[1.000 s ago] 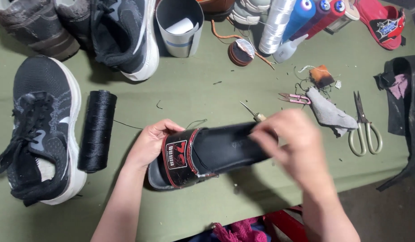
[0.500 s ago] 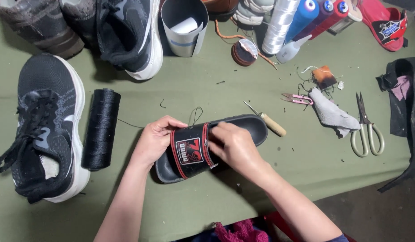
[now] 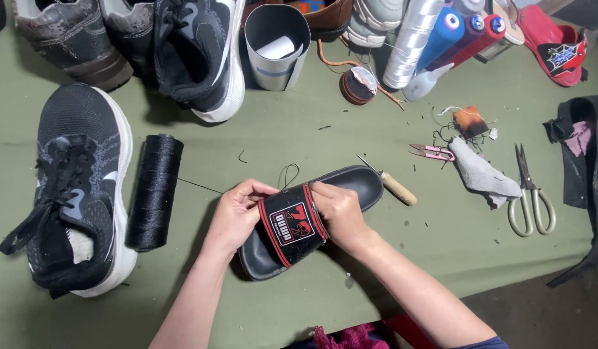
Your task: The person sews a black slide sandal using a wooden-handled awl and black thread. They repeatedly pierce the strap and sole, pull the thread through, and tighten the stitches to secure the strap. The work is performed on a green table with other shoes and sewing supplies nearby.
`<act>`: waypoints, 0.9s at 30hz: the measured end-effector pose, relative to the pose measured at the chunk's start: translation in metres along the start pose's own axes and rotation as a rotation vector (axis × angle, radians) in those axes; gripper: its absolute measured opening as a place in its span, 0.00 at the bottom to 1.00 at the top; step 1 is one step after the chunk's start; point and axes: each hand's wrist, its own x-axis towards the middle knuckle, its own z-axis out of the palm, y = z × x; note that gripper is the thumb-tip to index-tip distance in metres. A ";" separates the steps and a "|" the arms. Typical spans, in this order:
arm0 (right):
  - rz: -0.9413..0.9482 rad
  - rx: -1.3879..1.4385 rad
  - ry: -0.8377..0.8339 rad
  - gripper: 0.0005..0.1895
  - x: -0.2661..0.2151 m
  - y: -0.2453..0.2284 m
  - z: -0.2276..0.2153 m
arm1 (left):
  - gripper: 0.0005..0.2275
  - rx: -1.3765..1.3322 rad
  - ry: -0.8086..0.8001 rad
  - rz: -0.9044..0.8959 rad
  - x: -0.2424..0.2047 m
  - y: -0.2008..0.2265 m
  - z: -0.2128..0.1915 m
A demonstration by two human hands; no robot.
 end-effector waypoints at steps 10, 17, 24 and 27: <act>-0.093 -0.029 0.089 0.16 0.002 -0.007 0.002 | 0.09 0.022 0.023 0.012 -0.003 0.007 0.003; -0.164 -0.077 0.192 0.16 -0.002 -0.005 0.005 | 0.08 0.072 0.022 0.106 -0.008 0.014 0.006; -0.174 -0.082 0.143 0.17 0.006 -0.010 -0.003 | 0.06 0.152 0.043 0.180 -0.015 0.021 0.011; -0.155 -0.088 0.131 0.17 0.007 -0.012 -0.004 | 0.06 0.211 0.054 0.215 -0.019 0.022 0.010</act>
